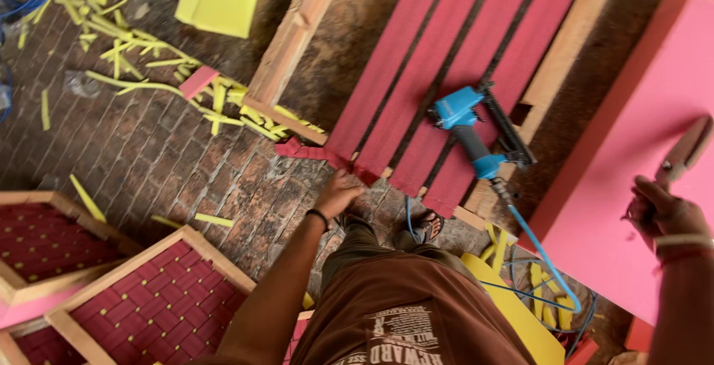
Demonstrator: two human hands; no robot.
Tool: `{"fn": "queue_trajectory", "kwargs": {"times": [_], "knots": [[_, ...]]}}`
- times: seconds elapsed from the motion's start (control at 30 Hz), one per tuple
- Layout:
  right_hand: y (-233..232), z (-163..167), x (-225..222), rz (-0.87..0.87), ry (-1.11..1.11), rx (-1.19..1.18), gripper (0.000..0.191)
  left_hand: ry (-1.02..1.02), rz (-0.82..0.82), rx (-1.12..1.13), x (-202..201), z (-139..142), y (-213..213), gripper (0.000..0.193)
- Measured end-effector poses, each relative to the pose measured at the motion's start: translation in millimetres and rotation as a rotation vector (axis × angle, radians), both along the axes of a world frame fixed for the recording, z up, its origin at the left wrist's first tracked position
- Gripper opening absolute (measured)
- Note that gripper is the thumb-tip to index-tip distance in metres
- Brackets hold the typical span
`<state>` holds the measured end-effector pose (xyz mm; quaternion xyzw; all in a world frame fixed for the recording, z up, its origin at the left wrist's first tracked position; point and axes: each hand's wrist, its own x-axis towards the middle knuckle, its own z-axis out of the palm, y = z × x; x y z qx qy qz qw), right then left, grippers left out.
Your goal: The person attaches red webbing strips to a wooden frame using a pneumatic staple gun. They position each strip, staple it at both ends, and trim excess material with shears. The process is repeated for multiple strips across the frame.
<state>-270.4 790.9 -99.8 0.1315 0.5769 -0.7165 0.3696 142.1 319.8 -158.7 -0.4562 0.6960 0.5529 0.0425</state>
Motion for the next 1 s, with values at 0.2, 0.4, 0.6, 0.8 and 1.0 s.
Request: {"fn": "queue_trajectory", "kwargs": {"times": [0.2, 0.4, 0.6, 0.8, 1.0], "knots": [[-48.2, 2.1, 101.1, 0.589, 0.433, 0.359, 0.033, 0.04, -0.012, -0.034, -4.9, 2.3, -5.7, 0.055], [-125.0, -5.1, 162.0, 1.495, 0.59, 0.536, 0.076, 0.176, -0.129, 0.031, 15.0, -12.9, -21.6, 0.035], [-185.6, 5.4, 180.0, 1.652, 0.471, 0.717, 0.066, 0.108, -0.138, -0.053, 16.7, -32.5, -15.7, 0.049], [-252.3, 14.6, 184.7, 1.633, 0.363, 0.765, 0.056, 0.031, -0.137, 0.052, 14.9, -18.8, -17.8, 0.047], [-274.8, 18.6, 188.9, 1.72, 0.429, 0.79, 0.056, 0.052, -0.101, 0.016, 13.7, -17.5, -15.5, 0.051]]}}
